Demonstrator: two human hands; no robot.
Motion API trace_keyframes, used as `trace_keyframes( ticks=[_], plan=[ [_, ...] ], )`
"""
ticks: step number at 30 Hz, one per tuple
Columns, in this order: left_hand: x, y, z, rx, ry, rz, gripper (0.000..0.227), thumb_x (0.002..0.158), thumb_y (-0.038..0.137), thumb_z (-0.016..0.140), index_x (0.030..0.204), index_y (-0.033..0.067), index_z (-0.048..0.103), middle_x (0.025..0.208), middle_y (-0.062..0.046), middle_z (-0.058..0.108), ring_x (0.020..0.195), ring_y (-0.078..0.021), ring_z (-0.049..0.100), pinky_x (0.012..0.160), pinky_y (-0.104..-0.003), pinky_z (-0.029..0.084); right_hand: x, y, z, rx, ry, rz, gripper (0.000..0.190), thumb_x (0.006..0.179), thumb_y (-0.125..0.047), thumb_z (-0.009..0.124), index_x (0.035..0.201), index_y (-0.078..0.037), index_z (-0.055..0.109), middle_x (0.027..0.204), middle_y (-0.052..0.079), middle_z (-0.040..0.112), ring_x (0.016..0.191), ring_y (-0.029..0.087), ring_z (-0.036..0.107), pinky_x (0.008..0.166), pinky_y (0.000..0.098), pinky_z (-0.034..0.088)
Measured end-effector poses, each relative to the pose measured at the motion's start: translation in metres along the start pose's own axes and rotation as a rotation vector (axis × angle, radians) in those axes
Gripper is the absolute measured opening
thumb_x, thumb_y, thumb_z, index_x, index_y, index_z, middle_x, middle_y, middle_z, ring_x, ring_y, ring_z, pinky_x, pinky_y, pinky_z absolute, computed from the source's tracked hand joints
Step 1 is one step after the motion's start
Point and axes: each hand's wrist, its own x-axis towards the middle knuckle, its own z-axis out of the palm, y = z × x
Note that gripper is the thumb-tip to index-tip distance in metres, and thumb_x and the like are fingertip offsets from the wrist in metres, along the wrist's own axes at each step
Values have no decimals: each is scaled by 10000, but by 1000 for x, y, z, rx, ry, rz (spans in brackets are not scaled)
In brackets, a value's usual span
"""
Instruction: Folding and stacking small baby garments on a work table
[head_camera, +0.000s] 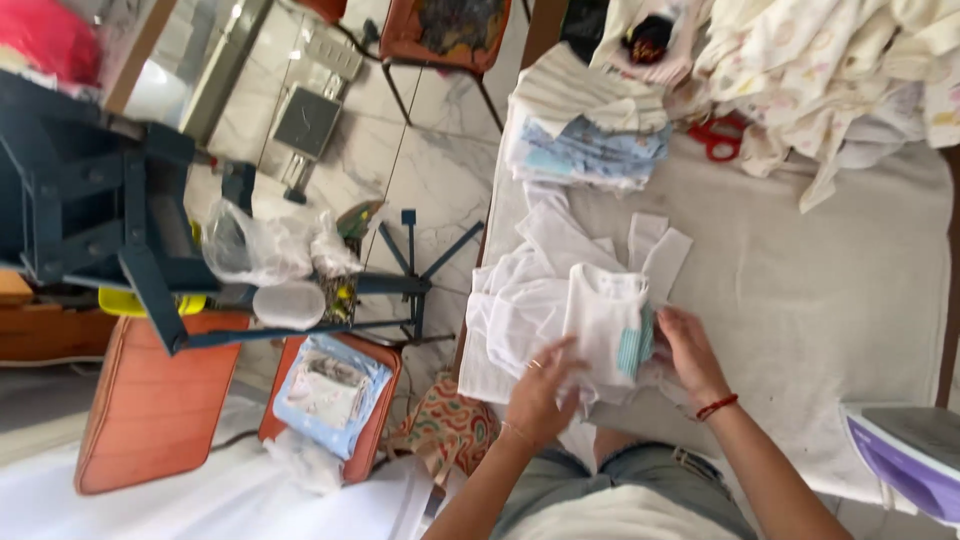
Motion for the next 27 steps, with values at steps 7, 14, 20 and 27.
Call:
trace_keyframes(
  ticks=[7, 14, 20, 27],
  plan=[
    [-1, -39, 28, -116, 265, -851, 267, 864, 416, 464, 869, 175, 580, 771, -76, 580, 814, -272, 568, 710, -396, 444, -3, 41, -17, -281, 213, -180, 212, 911, -229, 526, 927, -23, 571, 751, 140, 579, 667, 217, 579, 556, 338, 499],
    [-7, -81, 60, -207, 269, -814, 216, 849, 343, 523, 831, 145, 608, 816, -101, 608, 830, -291, 571, 716, -378, 437, -11, 39, -7, -143, 97, -24, 160, 859, -121, 550, 960, -15, 614, 856, 149, 609, 789, 215, 583, 735, 372, 486],
    [-5, -96, 79, -293, 225, -883, 145, 788, 315, 594, 817, 178, 630, 704, -29, 587, 731, -199, 567, 703, -330, 450, 4, 59, -13, -182, 55, -55, 145, 859, -163, 559, 907, -33, 604, 804, 77, 570, 758, 165, 534, 723, 327, 481],
    [12, -31, 40, -269, 492, -943, 136, 830, 215, 520, 829, 82, 547, 742, -147, 573, 771, -320, 574, 696, -401, 435, -23, 37, 1, -134, 163, -96, 173, 949, -145, 360, 949, -25, 485, 830, 73, 476, 793, 157, 467, 693, 337, 474]
  ],
)
